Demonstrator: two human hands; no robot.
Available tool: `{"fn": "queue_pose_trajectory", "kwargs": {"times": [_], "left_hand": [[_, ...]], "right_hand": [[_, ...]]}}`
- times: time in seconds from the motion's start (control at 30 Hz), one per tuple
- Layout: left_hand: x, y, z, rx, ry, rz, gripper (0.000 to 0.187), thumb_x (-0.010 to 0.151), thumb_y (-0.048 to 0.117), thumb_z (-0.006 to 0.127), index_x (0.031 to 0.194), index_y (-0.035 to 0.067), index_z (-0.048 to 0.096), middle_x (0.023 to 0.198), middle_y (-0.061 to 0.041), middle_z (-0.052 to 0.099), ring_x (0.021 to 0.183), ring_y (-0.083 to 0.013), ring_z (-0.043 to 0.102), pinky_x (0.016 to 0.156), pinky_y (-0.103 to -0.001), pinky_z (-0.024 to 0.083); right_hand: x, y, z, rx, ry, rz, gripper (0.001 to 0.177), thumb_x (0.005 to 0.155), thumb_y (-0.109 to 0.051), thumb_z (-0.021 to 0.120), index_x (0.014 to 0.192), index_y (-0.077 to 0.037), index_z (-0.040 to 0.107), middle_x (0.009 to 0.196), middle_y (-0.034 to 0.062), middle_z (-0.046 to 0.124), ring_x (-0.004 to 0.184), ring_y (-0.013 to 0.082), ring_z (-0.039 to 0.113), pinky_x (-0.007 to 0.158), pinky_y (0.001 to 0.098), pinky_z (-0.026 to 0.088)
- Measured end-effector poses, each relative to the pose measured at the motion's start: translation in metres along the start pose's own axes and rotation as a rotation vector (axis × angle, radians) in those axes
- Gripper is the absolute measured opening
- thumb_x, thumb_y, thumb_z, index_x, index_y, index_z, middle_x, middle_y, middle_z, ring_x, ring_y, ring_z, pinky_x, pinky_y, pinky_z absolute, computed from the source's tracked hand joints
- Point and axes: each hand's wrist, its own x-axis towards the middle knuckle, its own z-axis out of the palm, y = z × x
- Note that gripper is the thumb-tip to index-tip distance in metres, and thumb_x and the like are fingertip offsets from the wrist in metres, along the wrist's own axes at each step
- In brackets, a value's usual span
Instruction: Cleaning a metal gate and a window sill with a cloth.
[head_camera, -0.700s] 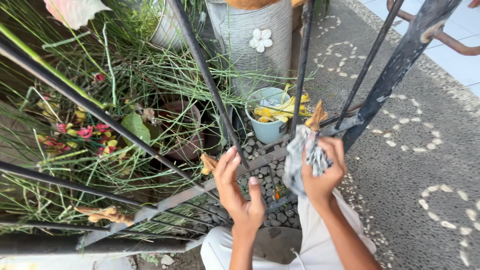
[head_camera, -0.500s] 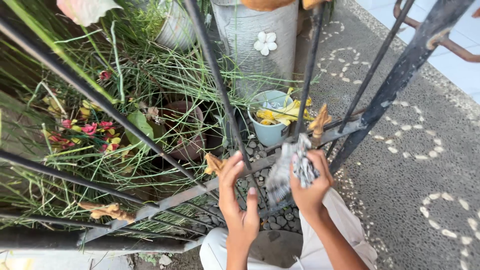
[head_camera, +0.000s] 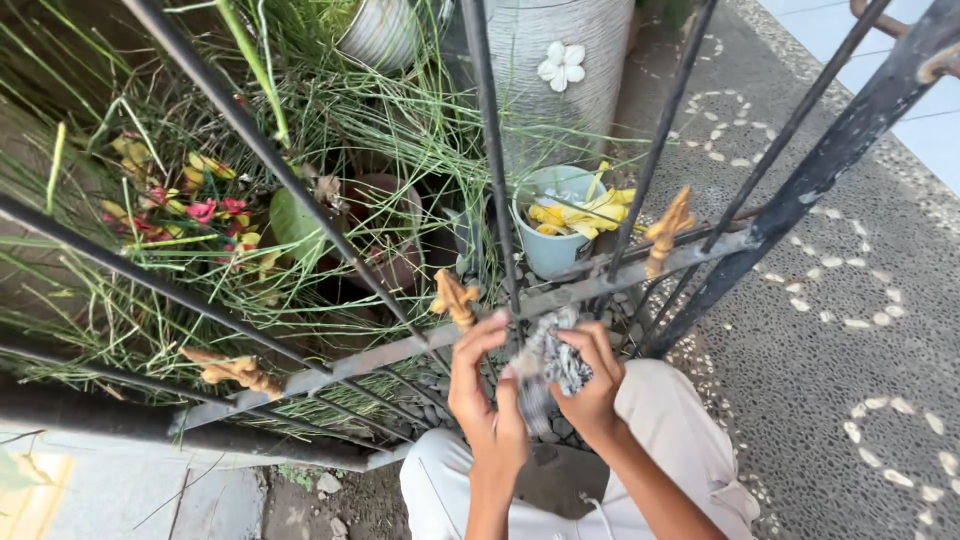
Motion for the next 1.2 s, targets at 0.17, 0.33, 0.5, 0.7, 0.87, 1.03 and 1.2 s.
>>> {"fn": "queue_pose_trajectory", "kwargs": {"times": [0.17, 0.33, 0.5, 0.7, 0.87, 1.03, 1.2], "left_hand": [[-0.018, -0.033, -0.015, 0.08, 0.086, -0.152, 0.017, 0.089, 0.001, 0.054, 0.103, 0.0, 0.063, 0.103, -0.011, 0.064, 0.099, -0.0226, 0.062, 0.094, -0.035, 0.048], [-0.02, -0.041, -0.018, 0.024, 0.069, -0.303, 0.014, 0.09, 0.002, 0.055, 0.103, 0.001, 0.061, 0.101, -0.008, 0.061, 0.094, -0.0187, 0.058, 0.087, -0.03, 0.047], [-0.024, -0.045, -0.024, 0.07, 0.14, -0.277, 0.028, 0.086, 0.002, 0.056, 0.114, 0.001, 0.06, 0.118, -0.011, 0.059, 0.111, -0.0229, 0.06, 0.101, -0.035, 0.046], [-0.038, -0.068, -0.033, -0.055, 0.118, -0.392, 0.039, 0.089, 0.001, 0.049, 0.128, -0.001, 0.055, 0.131, -0.016, 0.063, 0.132, -0.0269, 0.058, 0.117, -0.04, 0.039], [-0.041, -0.062, -0.037, -0.012, 0.107, -0.376, 0.037, 0.09, 0.001, 0.05, 0.126, 0.001, 0.057, 0.131, -0.014, 0.062, 0.129, -0.0248, 0.057, 0.115, -0.038, 0.038], [-0.05, -0.067, -0.039, 0.1, 0.118, -0.367, 0.036, 0.088, 0.001, 0.052, 0.124, 0.002, 0.058, 0.128, -0.013, 0.06, 0.124, -0.0235, 0.056, 0.109, -0.037, 0.04], [-0.087, -0.097, -0.031, -0.076, 0.063, -0.72, 0.037, 0.093, 0.008, 0.056, 0.129, 0.006, 0.049, 0.116, -0.01, 0.054, 0.107, -0.0222, 0.059, 0.097, -0.036, 0.049]], "right_hand": [[-0.017, -0.006, 0.031, 0.124, 0.091, 0.067, 0.041, 0.08, 0.007, 0.073, 0.118, 0.001, 0.06, 0.108, 0.0154, 0.066, 0.096, 0.0321, 0.069, 0.084, 0.0367, 0.056], [-0.023, -0.006, 0.05, 0.131, 0.132, 0.01, 0.037, 0.079, 0.005, 0.07, 0.114, 0.003, 0.06, 0.109, 0.0186, 0.067, 0.098, 0.0354, 0.069, 0.085, 0.0404, 0.054], [-0.047, 0.016, 0.059, 0.102, -0.016, 0.216, 0.037, 0.077, 0.009, 0.067, 0.113, 0.007, 0.062, 0.102, 0.0199, 0.07, 0.093, 0.0359, 0.071, 0.082, 0.0393, 0.055], [-0.037, 0.004, 0.069, 0.194, 0.034, 0.299, 0.036, 0.078, 0.014, 0.06, 0.114, 0.009, 0.06, 0.098, 0.0204, 0.067, 0.091, 0.035, 0.068, 0.082, 0.0398, 0.053], [-0.057, 0.029, 0.075, 0.126, 0.027, 0.118, 0.041, 0.074, 0.014, 0.062, 0.115, 0.012, 0.059, 0.107, 0.0239, 0.067, 0.101, 0.0349, 0.068, 0.088, 0.0409, 0.052], [-0.036, 0.006, 0.074, 0.203, 0.036, 0.264, 0.031, 0.081, 0.015, 0.059, 0.111, 0.008, 0.062, 0.096, 0.0186, 0.067, 0.09, 0.0281, 0.068, 0.081, 0.039, 0.053], [-0.07, 0.029, 0.067, 0.11, -0.13, 0.328, 0.027, 0.079, 0.011, 0.062, 0.104, 0.003, 0.062, 0.088, 0.0134, 0.067, 0.081, 0.0226, 0.068, 0.071, 0.0374, 0.052]]}}
